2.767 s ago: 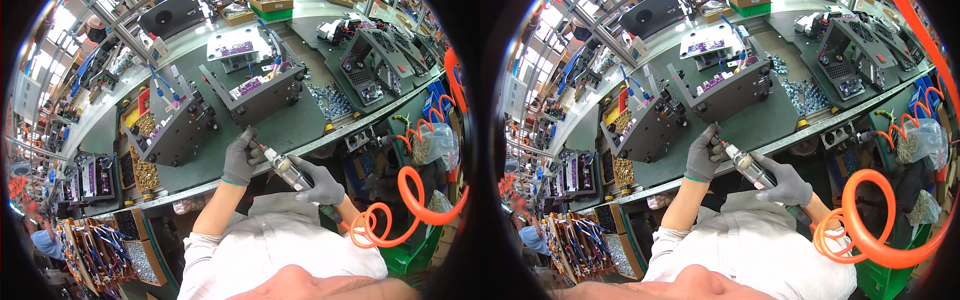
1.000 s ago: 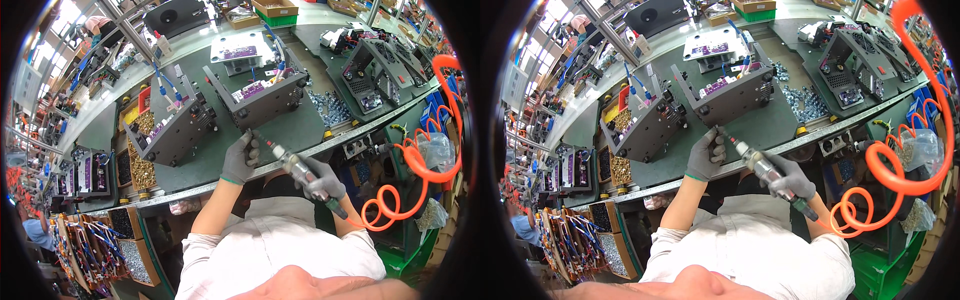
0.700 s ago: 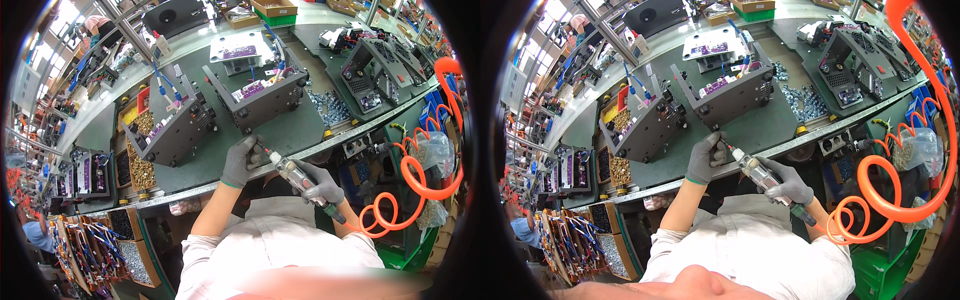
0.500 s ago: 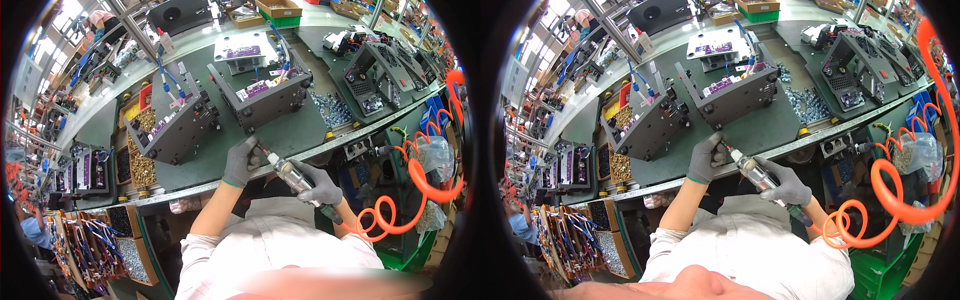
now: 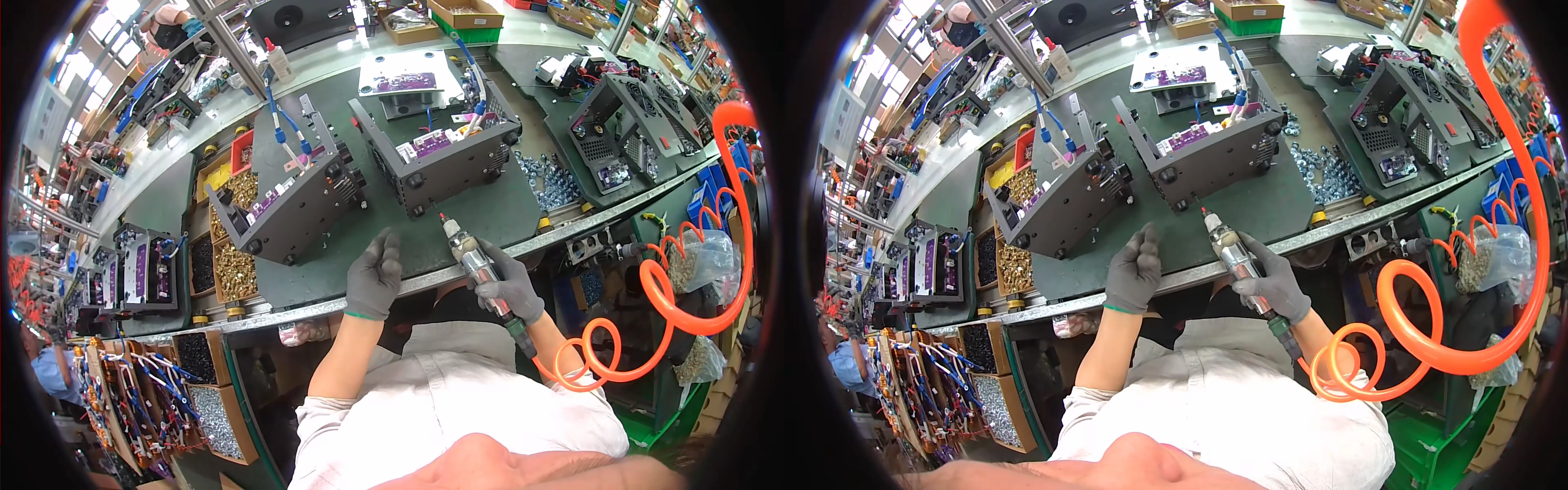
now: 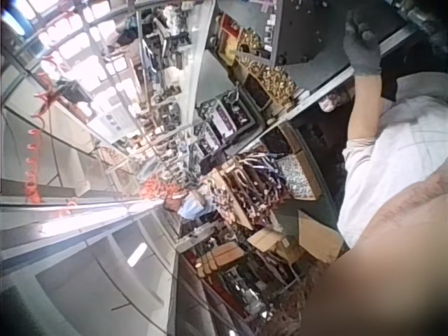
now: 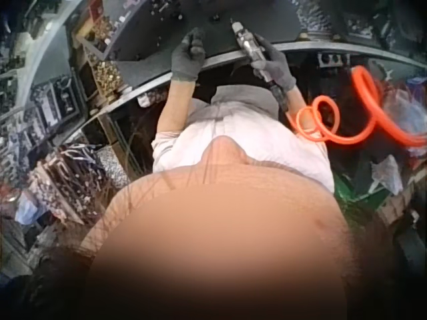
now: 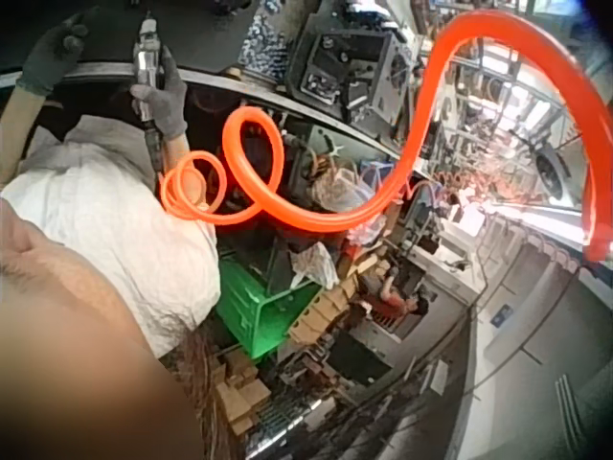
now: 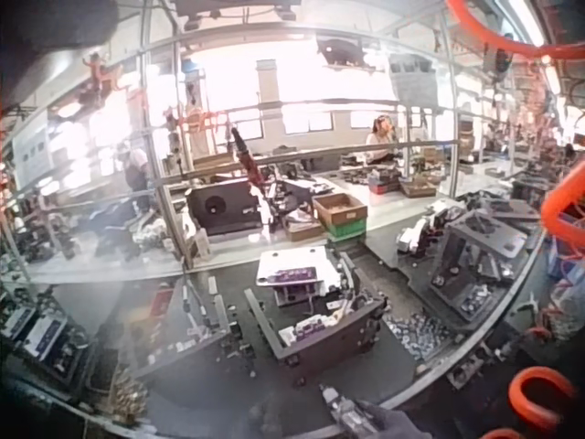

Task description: The person assembles electronic power supply units on a factory workbench. They use a pneumatic screwdriver to secure screws into the metal chassis, handle copper wire coils, and organize components. The person works on multiple units, moving them between workstations and securing parts.

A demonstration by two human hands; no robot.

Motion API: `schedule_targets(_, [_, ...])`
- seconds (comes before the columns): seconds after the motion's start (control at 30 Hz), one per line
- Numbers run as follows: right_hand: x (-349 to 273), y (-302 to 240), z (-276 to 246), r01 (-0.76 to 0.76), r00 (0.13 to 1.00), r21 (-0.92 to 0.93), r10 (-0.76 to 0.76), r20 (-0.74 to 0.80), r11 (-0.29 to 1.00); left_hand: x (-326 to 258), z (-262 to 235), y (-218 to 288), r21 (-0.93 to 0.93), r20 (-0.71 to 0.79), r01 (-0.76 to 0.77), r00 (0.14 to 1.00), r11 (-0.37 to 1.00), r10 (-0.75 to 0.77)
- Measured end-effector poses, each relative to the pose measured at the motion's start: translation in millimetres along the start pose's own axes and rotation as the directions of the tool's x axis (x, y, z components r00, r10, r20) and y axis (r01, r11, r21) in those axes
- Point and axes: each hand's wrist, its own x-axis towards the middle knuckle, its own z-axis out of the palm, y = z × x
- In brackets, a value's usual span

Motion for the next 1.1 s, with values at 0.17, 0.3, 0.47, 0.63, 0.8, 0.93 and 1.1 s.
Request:
schedule_targets(0.17, [6.9,3.0,11.3,0.011,0.999,-0.014,-0.012,-0.032,1.000,2.2,-28.7,3.2,-0.002,0.337,0.075,0.939,0.997,-0.070])
schedule_targets(0.3, [1.9,2.7,9.6,-0.003,1.000,0.079,0.003,-0.001,0.997,-0.5,46.6,-14.3,0.233,-0.456,-0.090,0.869,0.968,0.191])
schedule_targets(0.47, [-22.0,-18.4,9.8,-0.110,0.987,-0.047,0.115,0.116,0.993,2.6,19.9,-3.4,0.337,-0.171,0.004,0.984,0.941,0.057])
schedule_targets(0.63, [-35.0,-22.9,17.7,-0.133,0.966,-0.109,0.153,0.207,0.985,6.5,28.2,-14.8,0.451,-0.039,0.058,0.998,0.891,-0.045])
schedule_targets(0.8, [-37.7,-22.5,11.9,-0.159,0.958,-0.117,0.182,0.223,0.980,6.7,33.7,-12.9,0.551,-0.004,0.087,0.995,0.830,-0.102])
schedule_targets(0.93, [-35.5,-20.3,5.5,0.013,0.969,-0.341,0.072,0.237,0.940,7.1,39.2,-8.6,0.558,-0.029,0.146,0.987,0.817,-0.157])
schedule_targets(1.1, [-34.4,-16.9,6.0,0.094,0.979,-0.344,-0.024,0.203,0.934,8.7,53.1,-16.9,0.555,-0.007,0.129,0.989,0.821,-0.151])
